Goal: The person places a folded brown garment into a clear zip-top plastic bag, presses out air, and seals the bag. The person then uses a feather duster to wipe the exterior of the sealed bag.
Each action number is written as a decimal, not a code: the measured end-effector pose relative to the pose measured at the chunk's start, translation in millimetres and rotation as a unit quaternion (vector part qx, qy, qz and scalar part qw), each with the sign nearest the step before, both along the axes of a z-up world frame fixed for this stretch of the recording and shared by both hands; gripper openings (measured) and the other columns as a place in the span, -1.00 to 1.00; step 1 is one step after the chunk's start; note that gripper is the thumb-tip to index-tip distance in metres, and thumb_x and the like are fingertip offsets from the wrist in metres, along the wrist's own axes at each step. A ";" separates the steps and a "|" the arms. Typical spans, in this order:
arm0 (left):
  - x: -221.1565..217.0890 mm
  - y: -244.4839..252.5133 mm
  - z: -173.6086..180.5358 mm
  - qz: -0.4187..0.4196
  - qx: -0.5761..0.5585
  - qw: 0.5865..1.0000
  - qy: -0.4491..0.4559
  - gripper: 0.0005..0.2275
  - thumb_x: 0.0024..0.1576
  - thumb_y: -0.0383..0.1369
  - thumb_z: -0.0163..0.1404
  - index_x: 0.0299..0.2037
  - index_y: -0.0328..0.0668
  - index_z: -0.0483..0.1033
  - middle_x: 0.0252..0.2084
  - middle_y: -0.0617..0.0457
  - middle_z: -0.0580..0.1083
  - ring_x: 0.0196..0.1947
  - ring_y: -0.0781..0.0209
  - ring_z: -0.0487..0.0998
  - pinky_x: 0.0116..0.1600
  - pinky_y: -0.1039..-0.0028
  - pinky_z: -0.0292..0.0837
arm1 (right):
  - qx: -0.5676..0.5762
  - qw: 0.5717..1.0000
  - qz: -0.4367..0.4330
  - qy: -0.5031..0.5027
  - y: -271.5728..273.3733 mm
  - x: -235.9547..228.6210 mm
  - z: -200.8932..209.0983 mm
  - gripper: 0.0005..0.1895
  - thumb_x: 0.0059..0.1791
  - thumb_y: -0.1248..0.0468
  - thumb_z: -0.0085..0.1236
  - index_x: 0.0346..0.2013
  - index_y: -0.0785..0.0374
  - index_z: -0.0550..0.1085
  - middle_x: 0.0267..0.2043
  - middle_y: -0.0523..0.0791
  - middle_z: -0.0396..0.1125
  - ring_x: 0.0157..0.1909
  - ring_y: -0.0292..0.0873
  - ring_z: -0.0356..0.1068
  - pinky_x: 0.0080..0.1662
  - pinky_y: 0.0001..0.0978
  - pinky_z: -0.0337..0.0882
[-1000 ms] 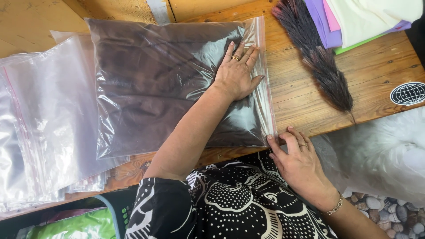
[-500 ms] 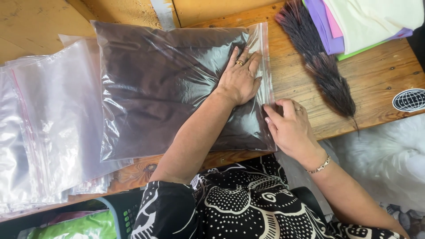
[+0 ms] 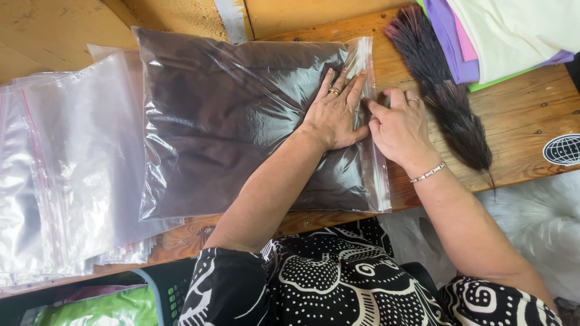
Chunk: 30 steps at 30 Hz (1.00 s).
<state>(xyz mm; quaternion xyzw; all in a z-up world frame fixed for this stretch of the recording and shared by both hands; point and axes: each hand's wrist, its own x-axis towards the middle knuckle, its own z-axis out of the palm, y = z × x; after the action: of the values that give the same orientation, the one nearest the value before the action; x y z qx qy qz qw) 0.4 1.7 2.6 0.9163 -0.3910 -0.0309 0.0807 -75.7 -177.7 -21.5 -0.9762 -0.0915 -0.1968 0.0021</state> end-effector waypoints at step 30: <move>1.6 2.1 1.4 -0.027 0.008 0.998 -0.054 0.10 0.12 0.45 -0.16 0.49 -0.32 -0.46 0.59 -0.21 -0.11 0.59 -0.06 -0.14 0.55 0.03 -0.57 | 0.095 0.959 -0.130 0.232 34.2 92.0 83.0 -0.51 0.15 0.19 -0.10 0.40 -0.19 0.34 0.07 0.07 0.07 0.16 0.26 0.08 0.22 0.14 0.13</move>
<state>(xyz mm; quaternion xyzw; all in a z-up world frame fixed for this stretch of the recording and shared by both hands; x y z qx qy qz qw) 2.0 3.8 4.1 0.9062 -0.4195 0.0135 0.0510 16.3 -143.5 61.5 -0.9938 0.0585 0.0291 0.0903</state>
